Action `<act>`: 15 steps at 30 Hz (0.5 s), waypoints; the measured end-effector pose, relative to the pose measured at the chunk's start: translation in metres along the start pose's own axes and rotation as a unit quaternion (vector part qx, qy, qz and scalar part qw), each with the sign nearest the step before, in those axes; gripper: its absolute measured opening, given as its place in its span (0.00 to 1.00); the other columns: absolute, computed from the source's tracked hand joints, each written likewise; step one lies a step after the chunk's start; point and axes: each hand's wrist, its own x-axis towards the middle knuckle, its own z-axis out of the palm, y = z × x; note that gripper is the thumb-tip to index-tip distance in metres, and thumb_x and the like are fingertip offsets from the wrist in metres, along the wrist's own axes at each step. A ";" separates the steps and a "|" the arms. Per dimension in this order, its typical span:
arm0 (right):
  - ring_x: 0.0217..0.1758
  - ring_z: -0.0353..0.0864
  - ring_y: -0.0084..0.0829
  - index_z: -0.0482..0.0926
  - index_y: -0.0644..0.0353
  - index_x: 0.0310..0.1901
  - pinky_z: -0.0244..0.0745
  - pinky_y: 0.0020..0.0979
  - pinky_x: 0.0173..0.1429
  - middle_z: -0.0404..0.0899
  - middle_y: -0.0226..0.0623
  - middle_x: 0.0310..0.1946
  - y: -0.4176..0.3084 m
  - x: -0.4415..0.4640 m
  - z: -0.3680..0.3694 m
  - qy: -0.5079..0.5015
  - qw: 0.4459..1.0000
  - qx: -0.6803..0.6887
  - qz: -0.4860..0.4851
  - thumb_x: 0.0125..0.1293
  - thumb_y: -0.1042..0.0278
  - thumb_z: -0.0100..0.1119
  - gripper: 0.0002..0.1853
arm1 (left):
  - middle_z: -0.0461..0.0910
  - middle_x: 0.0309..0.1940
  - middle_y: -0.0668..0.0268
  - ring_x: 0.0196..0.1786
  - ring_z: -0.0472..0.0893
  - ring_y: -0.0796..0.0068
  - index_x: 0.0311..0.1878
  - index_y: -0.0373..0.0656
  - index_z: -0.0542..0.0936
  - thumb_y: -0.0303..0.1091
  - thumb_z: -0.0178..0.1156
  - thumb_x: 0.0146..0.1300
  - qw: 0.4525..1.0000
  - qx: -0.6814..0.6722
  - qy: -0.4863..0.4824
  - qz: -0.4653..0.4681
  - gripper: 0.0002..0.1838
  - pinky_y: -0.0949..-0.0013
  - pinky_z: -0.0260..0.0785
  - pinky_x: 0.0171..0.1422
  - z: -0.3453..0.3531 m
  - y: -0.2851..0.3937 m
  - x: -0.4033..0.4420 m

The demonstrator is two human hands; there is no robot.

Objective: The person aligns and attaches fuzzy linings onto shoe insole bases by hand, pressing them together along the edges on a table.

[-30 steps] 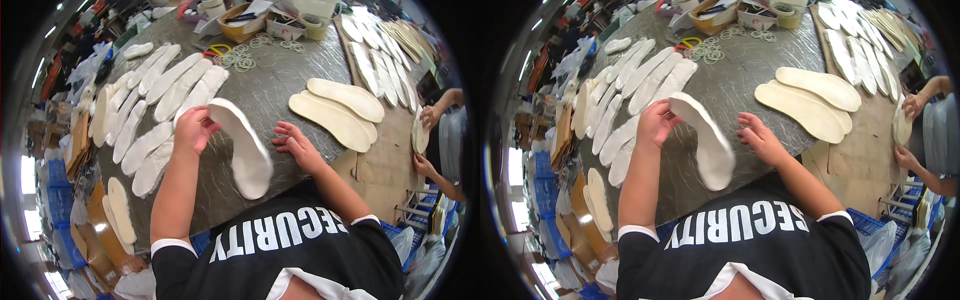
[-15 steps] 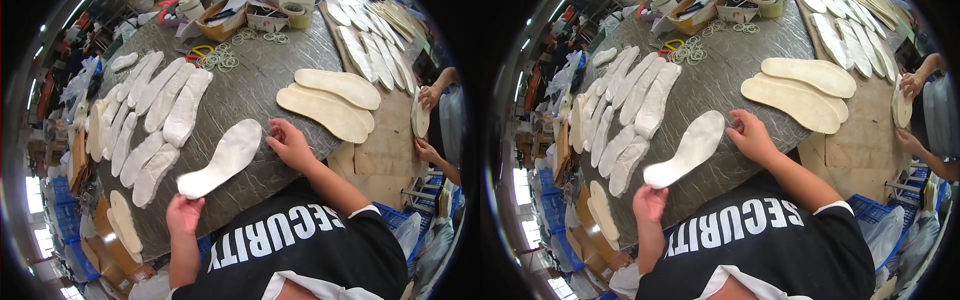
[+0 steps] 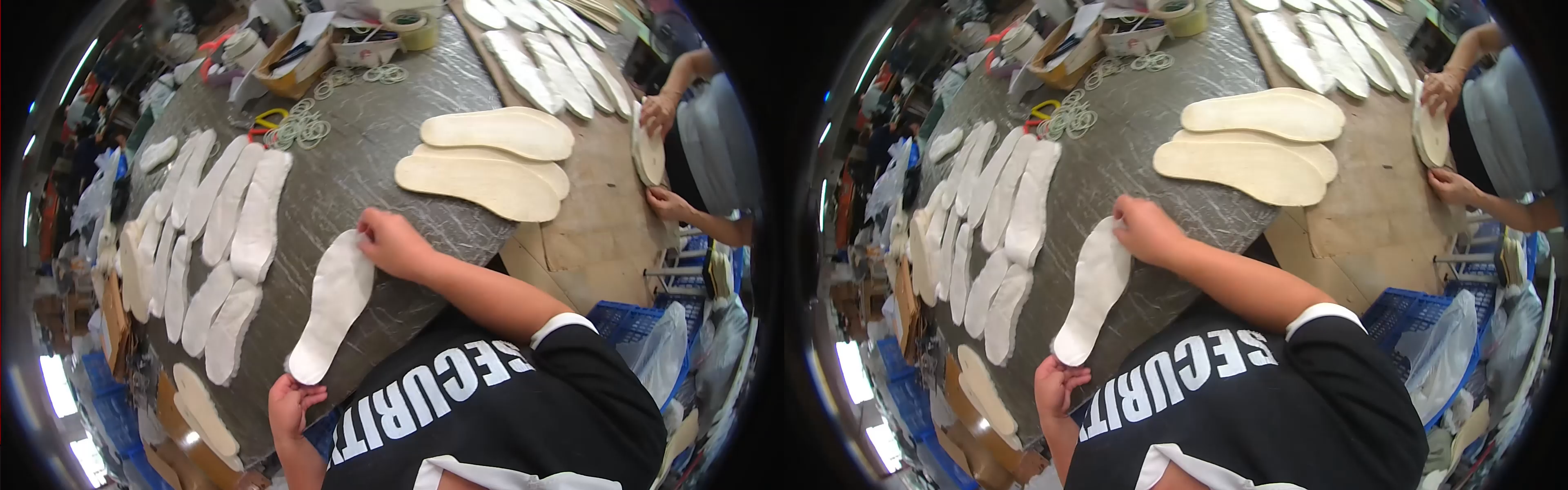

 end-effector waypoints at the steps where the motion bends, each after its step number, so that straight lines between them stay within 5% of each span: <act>1: 0.39 0.85 0.48 0.78 0.66 0.42 0.79 0.42 0.45 0.83 0.50 0.32 0.000 0.000 0.002 -0.015 1.000 0.015 0.002 0.61 0.74 0.62 0.09 | 0.82 0.39 0.49 0.39 0.87 0.57 0.47 0.27 0.77 0.14 0.40 0.57 0.996 0.084 0.024 -0.003 0.18 0.58 0.85 0.46 -0.002 0.004 0.002; 3: 0.39 0.84 0.51 0.78 0.65 0.42 0.79 0.43 0.45 0.83 0.51 0.33 -0.002 -0.002 0.000 -0.009 1.000 -0.002 0.000 0.63 0.74 0.60 0.08 | 0.82 0.36 0.51 0.36 0.86 0.60 0.43 0.29 0.78 0.15 0.40 0.59 0.966 0.247 0.074 -0.002 0.17 0.62 0.83 0.44 -0.013 0.009 0.003; 6: 0.44 0.83 0.57 0.77 0.62 0.45 0.77 0.50 0.48 0.83 0.55 0.37 0.003 -0.014 -0.015 -0.018 0.999 -0.031 0.005 0.64 0.75 0.55 0.08 | 0.81 0.32 0.53 0.33 0.84 0.65 0.39 0.30 0.79 0.17 0.42 0.61 0.881 0.415 0.185 0.130 0.14 0.65 0.79 0.41 -0.016 0.014 0.004; 9: 0.43 0.85 0.51 0.79 0.60 0.47 0.79 0.46 0.45 0.83 0.52 0.35 0.005 -0.036 -0.051 -0.040 0.985 -0.169 -0.008 0.67 0.67 0.62 0.11 | 0.81 0.33 0.52 0.34 0.83 0.63 0.38 0.30 0.78 0.19 0.47 0.64 0.865 0.399 0.160 0.260 0.09 0.64 0.77 0.42 0.002 0.027 0.005; 12: 0.42 0.85 0.49 0.79 0.58 0.51 0.79 0.46 0.45 0.84 0.50 0.36 -0.001 -0.055 -0.094 0.061 0.977 -0.201 -0.023 0.65 0.62 0.66 0.16 | 0.81 0.35 0.50 0.39 0.82 0.54 0.39 0.31 0.78 0.20 0.53 0.63 0.819 0.450 0.107 0.340 0.05 0.60 0.75 0.46 0.054 0.060 0.002; 15: 0.58 0.80 0.45 0.80 0.55 0.54 0.75 0.42 0.59 0.81 0.43 0.54 -0.004 -0.057 -0.139 0.078 0.930 -0.357 -0.049 0.53 0.59 0.76 0.27 | 0.81 0.39 0.51 0.44 0.80 0.48 0.40 0.32 0.79 0.21 0.57 0.62 0.771 0.470 -0.013 0.430 0.05 0.56 0.73 0.53 0.098 0.089 0.017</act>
